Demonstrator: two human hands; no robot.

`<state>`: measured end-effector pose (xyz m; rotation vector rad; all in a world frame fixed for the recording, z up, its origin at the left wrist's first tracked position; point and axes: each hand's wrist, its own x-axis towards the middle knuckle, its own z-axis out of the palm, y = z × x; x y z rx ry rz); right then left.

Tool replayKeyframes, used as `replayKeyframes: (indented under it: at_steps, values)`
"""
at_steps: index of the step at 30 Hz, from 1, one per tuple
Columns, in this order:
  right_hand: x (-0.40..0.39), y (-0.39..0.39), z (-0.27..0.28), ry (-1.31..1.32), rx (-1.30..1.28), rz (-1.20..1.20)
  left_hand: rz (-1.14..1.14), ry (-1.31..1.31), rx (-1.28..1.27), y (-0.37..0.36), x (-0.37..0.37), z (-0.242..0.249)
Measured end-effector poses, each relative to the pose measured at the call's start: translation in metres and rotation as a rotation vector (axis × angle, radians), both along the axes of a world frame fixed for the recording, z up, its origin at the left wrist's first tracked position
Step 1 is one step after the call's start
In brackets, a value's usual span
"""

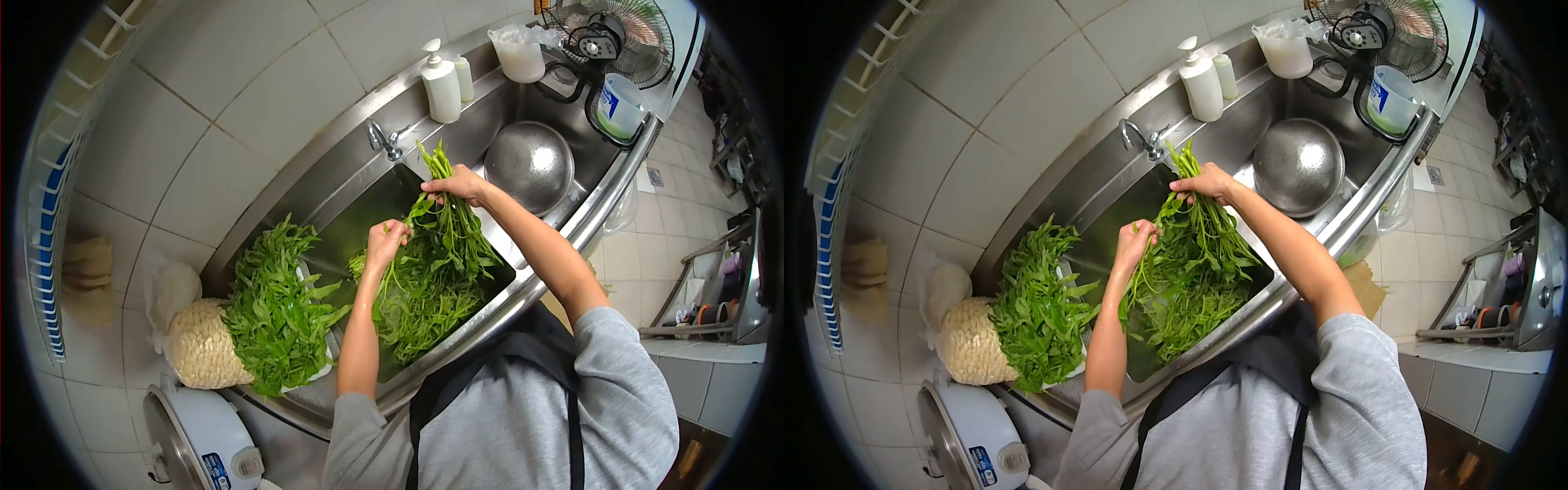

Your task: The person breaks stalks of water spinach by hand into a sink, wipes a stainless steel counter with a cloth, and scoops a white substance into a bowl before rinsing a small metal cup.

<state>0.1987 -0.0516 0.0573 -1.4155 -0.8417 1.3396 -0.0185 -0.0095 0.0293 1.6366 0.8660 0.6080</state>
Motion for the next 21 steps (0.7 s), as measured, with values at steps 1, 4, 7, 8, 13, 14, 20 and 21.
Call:
replayKeyframes:
  at_steps: [1, 4, 7, 8, 13, 14, 20, 21]
  values:
    - [-0.001, -0.002, 0.002, -0.030, 0.019, 0.001, 0.040, -0.019, 0.007, 0.001, 0.000, -0.003]
    - [-0.012, -0.006, 0.006, -0.086, 0.079, -0.040, 0.262, -0.030, -0.213, 0.002, -0.001, -0.007]
    - [-0.023, -0.001, 0.005, -0.046, 0.105, -0.113, 0.322, -0.078, -0.204, 0.001, 0.000, -0.020]
    - [-0.022, 0.000, 0.003, -0.045, 0.107, -0.114, 0.307, -0.063, -0.159, 0.001, -0.003, -0.025]
    - [0.001, 0.003, 0.002, 0.094, 0.031, -0.307, 0.264, 0.049, 0.003, 0.001, -0.044, -0.059]
    - [0.004, 0.004, 0.000, 0.097, 0.028, -0.331, 0.252, 0.060, 0.052, 0.002, -0.050, -0.068]
    - [-0.018, 0.007, 0.000, 0.096, 0.007, -0.396, 0.041, 0.376, 0.230, -0.054, 0.013, -0.003]
    - [-0.023, 0.008, 0.002, 0.114, 0.003, -0.408, 0.084, 0.345, 0.269, -0.053, 0.022, -0.006]
